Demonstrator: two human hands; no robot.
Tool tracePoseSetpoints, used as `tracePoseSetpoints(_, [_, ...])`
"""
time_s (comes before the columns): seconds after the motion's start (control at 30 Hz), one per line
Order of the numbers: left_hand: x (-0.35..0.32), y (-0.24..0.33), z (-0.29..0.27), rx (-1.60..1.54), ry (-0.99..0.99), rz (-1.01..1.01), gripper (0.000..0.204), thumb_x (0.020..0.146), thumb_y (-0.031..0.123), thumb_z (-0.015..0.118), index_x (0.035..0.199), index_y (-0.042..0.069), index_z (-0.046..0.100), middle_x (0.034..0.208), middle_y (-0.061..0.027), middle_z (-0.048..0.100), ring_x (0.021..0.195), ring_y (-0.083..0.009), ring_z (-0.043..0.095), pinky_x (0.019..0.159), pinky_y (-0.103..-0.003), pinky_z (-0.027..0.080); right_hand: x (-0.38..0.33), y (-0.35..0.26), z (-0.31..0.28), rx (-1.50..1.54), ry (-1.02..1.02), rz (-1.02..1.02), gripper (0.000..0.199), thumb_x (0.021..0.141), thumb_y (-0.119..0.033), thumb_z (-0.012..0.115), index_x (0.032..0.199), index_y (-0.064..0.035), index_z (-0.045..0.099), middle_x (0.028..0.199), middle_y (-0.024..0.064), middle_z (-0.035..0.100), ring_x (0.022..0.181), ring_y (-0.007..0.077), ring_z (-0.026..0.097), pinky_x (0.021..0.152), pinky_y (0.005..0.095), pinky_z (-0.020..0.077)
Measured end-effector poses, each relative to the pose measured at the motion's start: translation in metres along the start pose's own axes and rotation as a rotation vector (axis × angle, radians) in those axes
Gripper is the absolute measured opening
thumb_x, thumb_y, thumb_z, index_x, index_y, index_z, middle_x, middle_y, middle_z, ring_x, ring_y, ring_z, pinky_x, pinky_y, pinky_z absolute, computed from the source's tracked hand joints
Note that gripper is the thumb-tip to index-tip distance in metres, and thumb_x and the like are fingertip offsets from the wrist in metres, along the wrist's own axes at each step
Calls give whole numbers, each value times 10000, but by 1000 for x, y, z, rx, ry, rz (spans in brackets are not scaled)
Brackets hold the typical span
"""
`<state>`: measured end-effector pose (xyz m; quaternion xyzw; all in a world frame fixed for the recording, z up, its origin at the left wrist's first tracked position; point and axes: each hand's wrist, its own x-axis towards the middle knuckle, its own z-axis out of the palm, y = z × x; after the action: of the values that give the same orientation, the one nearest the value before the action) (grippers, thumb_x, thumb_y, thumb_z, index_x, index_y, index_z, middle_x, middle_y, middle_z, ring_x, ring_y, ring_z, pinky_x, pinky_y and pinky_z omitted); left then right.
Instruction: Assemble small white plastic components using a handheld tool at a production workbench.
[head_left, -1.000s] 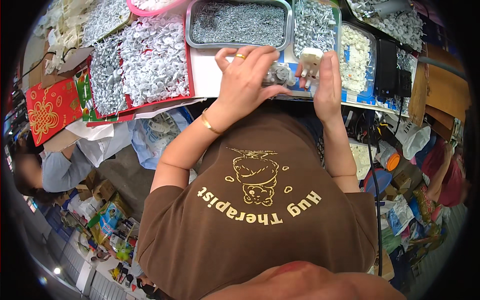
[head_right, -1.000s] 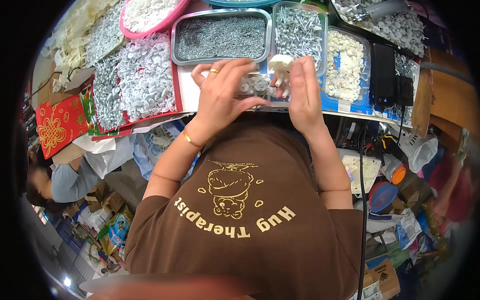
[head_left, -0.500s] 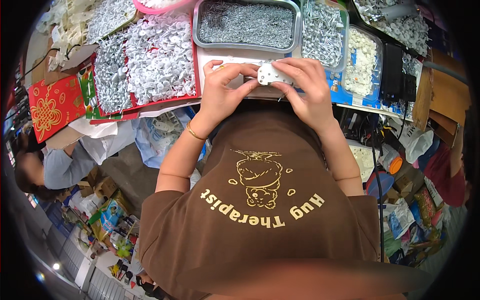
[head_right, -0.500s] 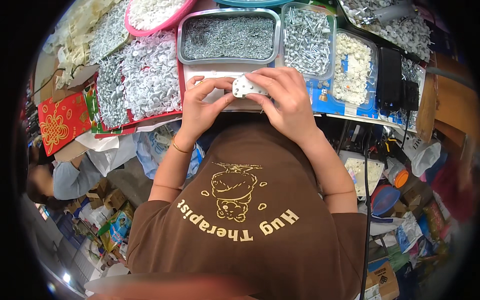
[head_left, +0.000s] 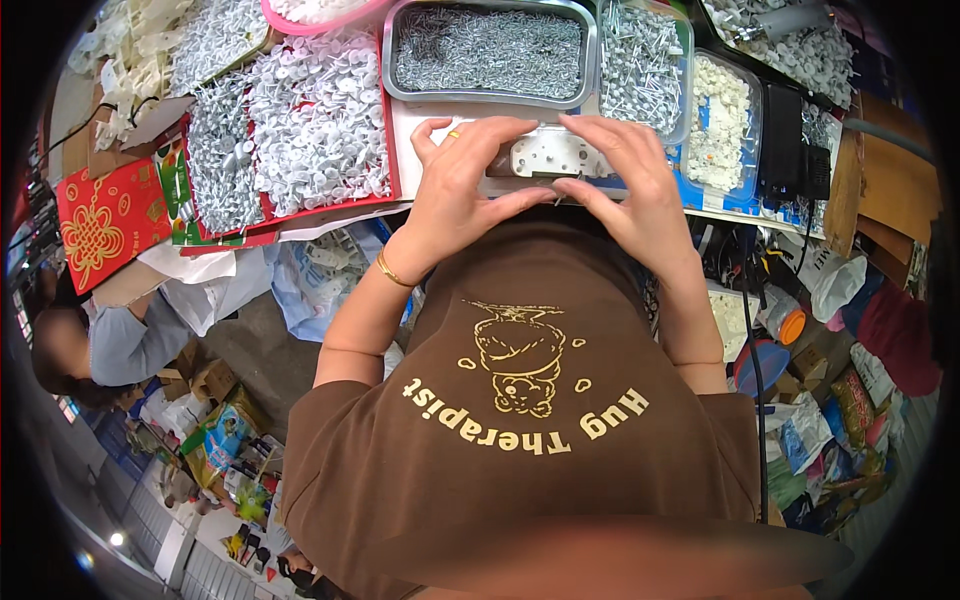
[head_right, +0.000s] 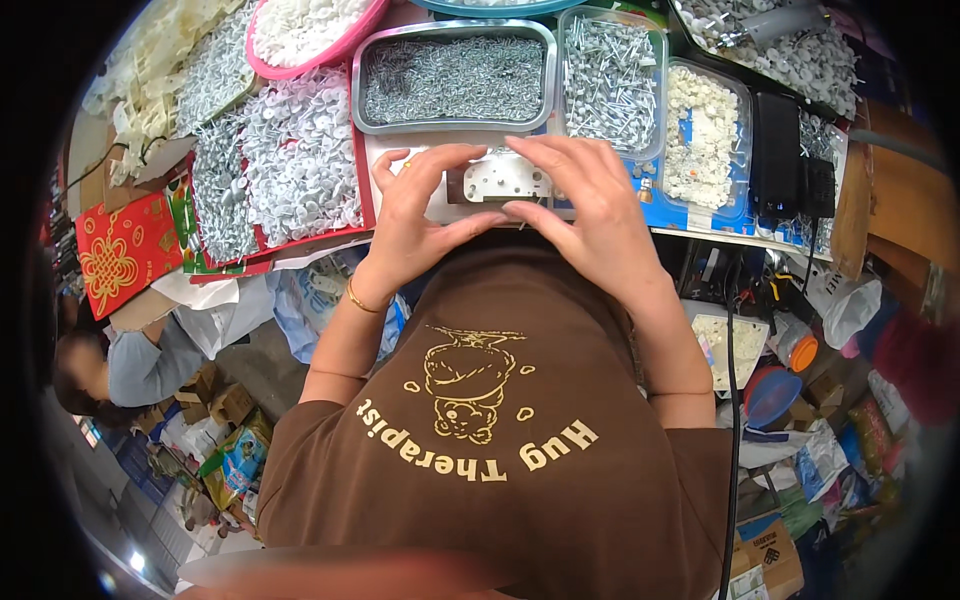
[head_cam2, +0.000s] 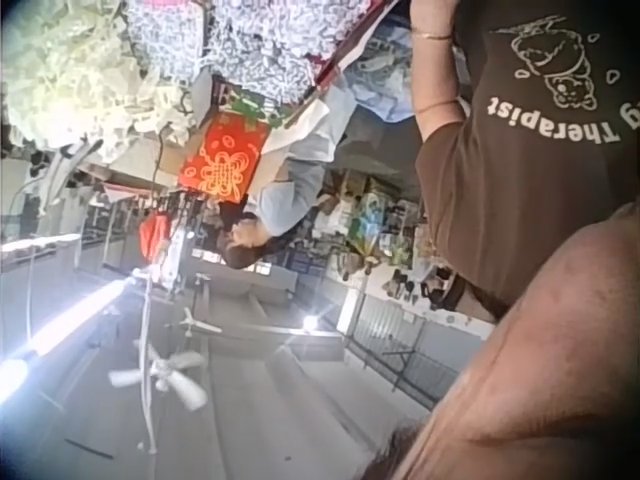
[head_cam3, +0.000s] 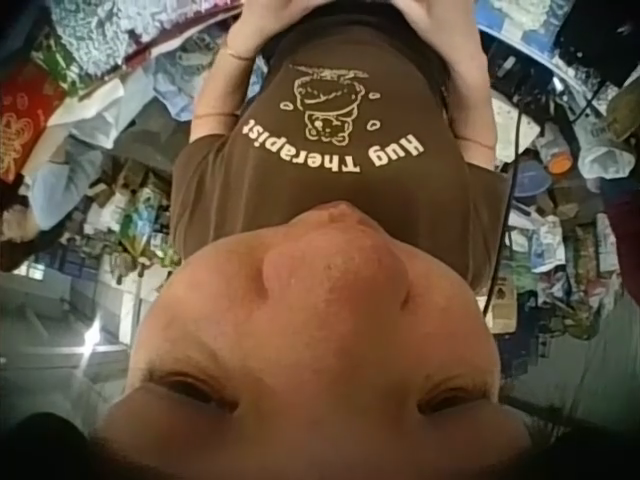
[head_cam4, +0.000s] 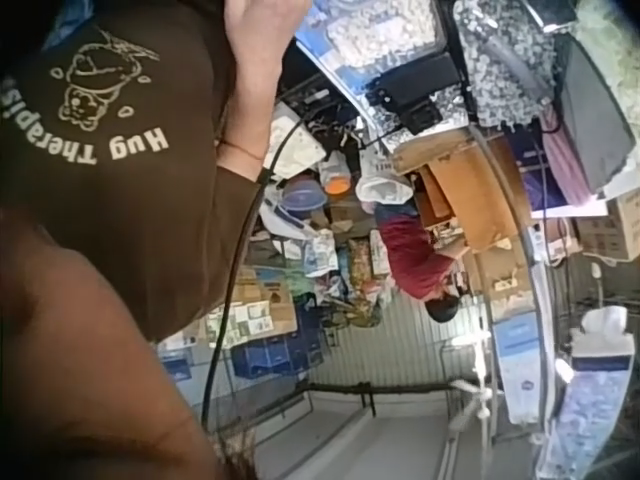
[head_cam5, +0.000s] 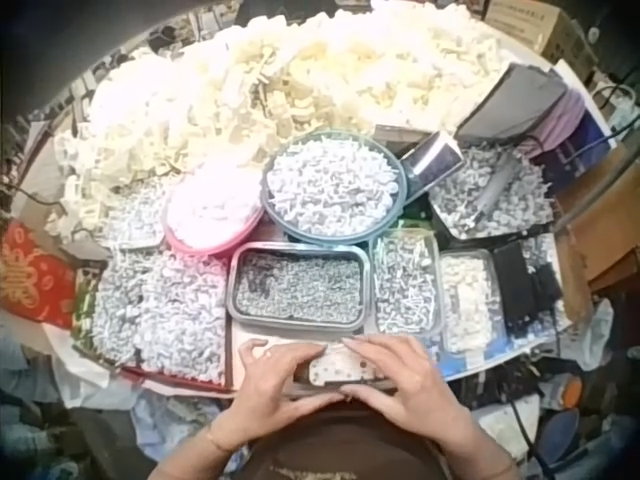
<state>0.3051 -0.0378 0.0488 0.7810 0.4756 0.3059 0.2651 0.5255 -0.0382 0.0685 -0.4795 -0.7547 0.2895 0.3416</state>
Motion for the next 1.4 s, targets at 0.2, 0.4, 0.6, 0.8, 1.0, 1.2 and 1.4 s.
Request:
tracePoseSetpoints(0.2, [1, -10, 0, -25, 7, 6, 421, 766, 329, 848, 1091, 118, 684, 1049, 5, 720, 994, -169, 653, 1050, -433, 253, -9, 13, -4, -40, -81, 87, 427, 797, -103, 797, 1215, -91, 708, 1094, 115, 647, 1026, 280, 624, 886, 375, 504])
tracePoseSetpoints(0.4, [3, -9, -1, -53, -35, -24, 372, 776, 305, 844, 1062, 125, 690, 1033, 14, 724, 998, -161, 655, 1057, -427, 249, -9, 14, -1, 51, -49, 117, 404, 813, -55, 780, 1210, -72, 706, 1068, 115, 630, 937, 239, 640, 763, 320, 531])
tracePoseSetpoints(0.6, [28, -8, -13, -135, -221, -7, 431, 800, 278, 828, 1154, 126, 635, 1102, 11, 692, 1057, -156, 634, 1056, -415, 242, -10, 13, 0, 62, -58, 133, 394, 815, -42, 772, 1203, -63, 708, 1021, 104, 625, 885, 236, 630, 736, 326, 531])
tracePoseSetpoints(0.8, [24, -15, -9, -186, -325, -26, 458, 809, 261, 814, 1199, 131, 612, 1176, -14, 660, 1155, -164, 592, 1092, -439, 225, -6, 12, -4, 90, -93, 167, 389, 818, -50, 773, 1202, -59, 710, 968, 91, 616, 848, 220, 615, 712, 310, 506])
tracePoseSetpoints(1.0, [0, -17, 7, 74, -38, 177, 482, 750, 128, 838, 1182, 97, 627, 1171, -66, 711, 1066, -219, 679, 1151, -478, 302, -2, 16, -5, 100, -130, 158, 381, 804, -56, 786, 1178, -39, 714, 932, 80, 594, 819, 202, 591, 691, 300, 492])
tracePoseSetpoints(1.2, [-10, -16, 30, 68, 77, 168, 490, 721, 36, 781, 1184, 65, 624, 1205, -104, 706, 1147, -243, 671, 1154, -519, 312, -4, 15, -1, 131, -99, 197, 364, 799, -68, 794, 1154, -37, 722, 929, 70, 569, 803, 192, 563, 676, 295, 481])
tracePoseSetpoints(1.4, [-8, -18, 22, 94, 76, 202, 482, 739, 8, 762, 1196, 64, 619, 1236, -91, 704, 1155, -232, 673, 1154, -527, 300, -36, 3, 3, -211, -15, -68, 329, 747, -144, 847, 1040, -67, 716, 757, 52, 631, 687, 279, 595, 693, 345, 509])
